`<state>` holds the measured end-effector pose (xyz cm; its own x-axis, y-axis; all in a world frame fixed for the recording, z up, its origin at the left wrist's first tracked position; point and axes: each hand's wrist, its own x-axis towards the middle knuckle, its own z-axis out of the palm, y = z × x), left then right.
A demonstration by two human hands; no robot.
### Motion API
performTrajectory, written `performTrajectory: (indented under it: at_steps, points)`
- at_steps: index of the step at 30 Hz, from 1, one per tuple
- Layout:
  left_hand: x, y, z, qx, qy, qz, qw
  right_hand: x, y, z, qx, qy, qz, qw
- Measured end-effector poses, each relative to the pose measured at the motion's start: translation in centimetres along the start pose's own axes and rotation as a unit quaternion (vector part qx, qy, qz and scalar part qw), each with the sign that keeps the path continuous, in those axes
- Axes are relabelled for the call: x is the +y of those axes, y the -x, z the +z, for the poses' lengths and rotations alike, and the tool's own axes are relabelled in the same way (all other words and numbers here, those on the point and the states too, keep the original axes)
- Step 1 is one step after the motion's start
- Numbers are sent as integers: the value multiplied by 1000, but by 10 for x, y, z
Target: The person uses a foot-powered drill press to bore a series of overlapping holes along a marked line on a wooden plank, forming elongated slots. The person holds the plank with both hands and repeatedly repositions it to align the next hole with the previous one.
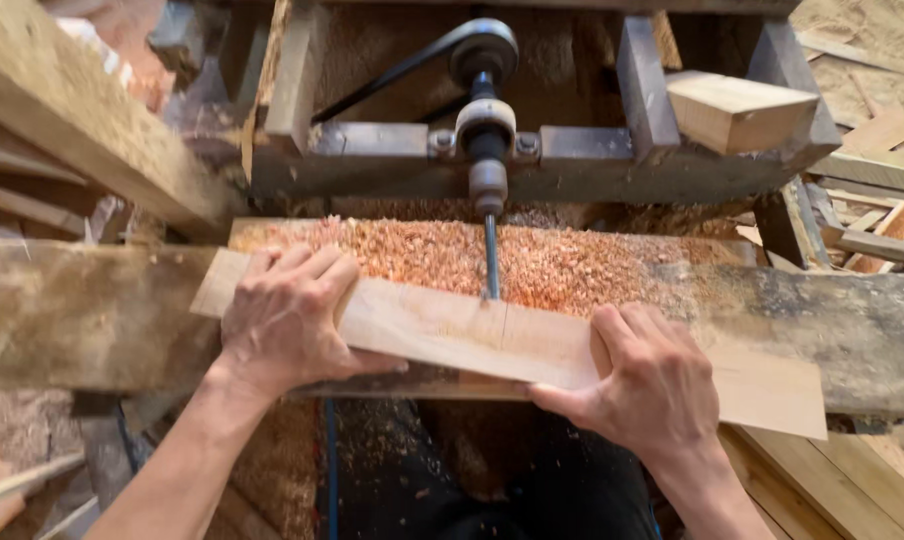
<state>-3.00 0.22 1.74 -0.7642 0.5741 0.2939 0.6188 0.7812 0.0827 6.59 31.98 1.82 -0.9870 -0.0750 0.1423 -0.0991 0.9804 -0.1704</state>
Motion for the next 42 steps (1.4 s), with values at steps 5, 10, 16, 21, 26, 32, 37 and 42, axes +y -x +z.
performTrajectory:
  at_steps: [5, 10, 16, 21, 26, 32, 37, 42]
  points:
    - [-1, -1, -4, 63, 6, 40, 997, 1, 3, 4, 54, -17, -20, 998]
    - [1, -4, -5, 10, -24, 26, 999, 2, 7, 3, 5, 4, 0, 1000]
    - [6, -9, 5, -6, -9, 24, 1000, 7, 3, -4, 31, 9, -2, 999]
    - [9, -10, 0, 1, -16, 16, 1000, 10, -3, -4, -15, -5, 18, 1000]
    - [18, -7, -11, 50, -33, 30, 998, 13, 0, -4, 11, -3, -6, 1000]
    - [17, -5, -8, -36, -23, -35, 998, 18, 4, 1, -96, 44, 38, 994]
    - [19, 0, -7, 10, -27, 0, 1000, 23, 3, 6, 62, 1, -63, 996]
    - [18, 3, -4, -53, -36, -44, 997, 28, 4, 11, -41, 9, 3, 999]
